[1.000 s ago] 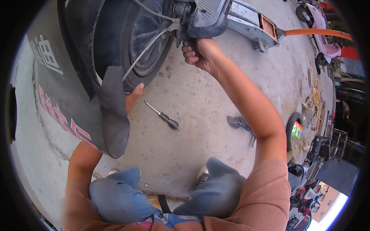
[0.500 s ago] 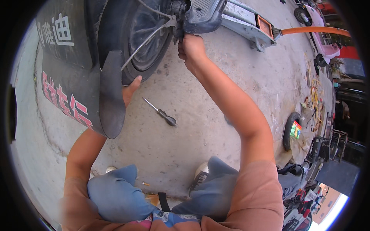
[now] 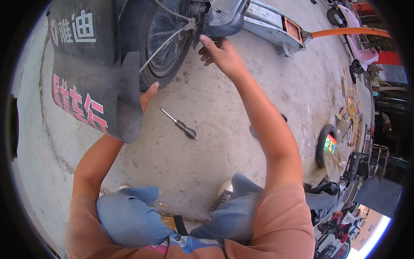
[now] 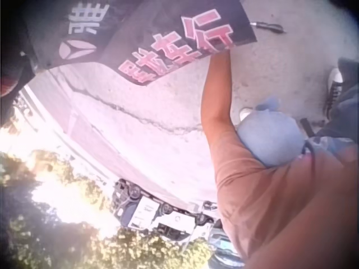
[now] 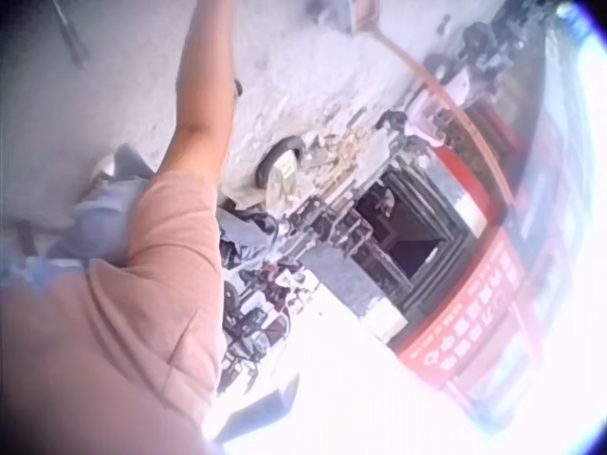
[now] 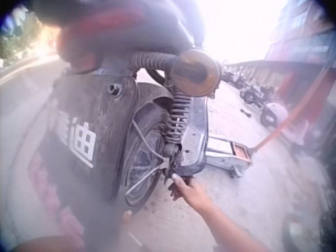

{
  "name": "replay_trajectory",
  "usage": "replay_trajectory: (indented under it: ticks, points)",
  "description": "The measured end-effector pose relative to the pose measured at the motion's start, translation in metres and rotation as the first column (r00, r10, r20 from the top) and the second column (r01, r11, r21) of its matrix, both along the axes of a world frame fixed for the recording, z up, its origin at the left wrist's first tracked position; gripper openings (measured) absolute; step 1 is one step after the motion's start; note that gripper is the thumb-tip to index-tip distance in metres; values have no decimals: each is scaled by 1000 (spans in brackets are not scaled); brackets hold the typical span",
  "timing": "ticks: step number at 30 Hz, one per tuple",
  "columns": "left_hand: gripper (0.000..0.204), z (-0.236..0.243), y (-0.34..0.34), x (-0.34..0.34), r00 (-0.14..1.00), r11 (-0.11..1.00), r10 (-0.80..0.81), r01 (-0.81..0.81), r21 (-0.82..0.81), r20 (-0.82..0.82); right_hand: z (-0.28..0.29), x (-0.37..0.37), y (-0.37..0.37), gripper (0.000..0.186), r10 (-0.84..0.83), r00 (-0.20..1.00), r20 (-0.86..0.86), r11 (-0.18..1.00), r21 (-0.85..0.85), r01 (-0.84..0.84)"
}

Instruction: The person removes a plastic cover from the rear of a scooter using a screwdriver, then uses a cordless impact driver to remove bolts from the rear mudguard area. The person handles the plastic cover, screwdriver, and impact driver while working on the scooter's rear wheel assembly.

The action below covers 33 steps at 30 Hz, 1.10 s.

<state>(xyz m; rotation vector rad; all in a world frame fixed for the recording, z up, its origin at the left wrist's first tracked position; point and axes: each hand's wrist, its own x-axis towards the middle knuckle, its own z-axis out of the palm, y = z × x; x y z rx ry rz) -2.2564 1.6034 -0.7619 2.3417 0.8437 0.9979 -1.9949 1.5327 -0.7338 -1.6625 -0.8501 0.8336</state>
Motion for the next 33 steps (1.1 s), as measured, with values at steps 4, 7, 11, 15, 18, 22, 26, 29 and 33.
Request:
replay_trajectory:
  ticks: [4,7,11,15,18,22,26,29,33]
  points:
    - [69,0,2,4,999,1000,-28,28,1,29,-17,1,10,37,-50,955,-291,995,69,73]
    - [68,2,2,2,998,999,-40,40,-4,47,-24,5,8,34,-14,990,-142,992,121,31]
    - [65,18,0,0,998,998,-65,65,22,8,-27,10,7,31,65,998,18,980,189,-67]
    - [65,5,2,-2,1000,998,-18,17,54,12,-13,-9,12,29,-102,948,-302,979,137,149]
    - [65,-6,3,-2,1000,999,-7,6,44,23,-9,-16,22,27,-233,823,-518,951,54,303]
    - [66,-12,1,-9,994,998,21,-26,-50,-105,-21,-12,29,26,-283,853,-439,926,107,363]
    - [65,-11,2,-6,998,998,47,-45,42,-52,-29,-2,18,25,-165,982,94,962,234,139]
    - [63,-8,3,-6,998,999,39,-37,36,-55,-26,3,14,26,-113,965,238,956,292,40]
    - [62,-7,2,-9,997,999,36,-34,36,-63,3,-5,14,23,-255,858,-447,963,-40,266]
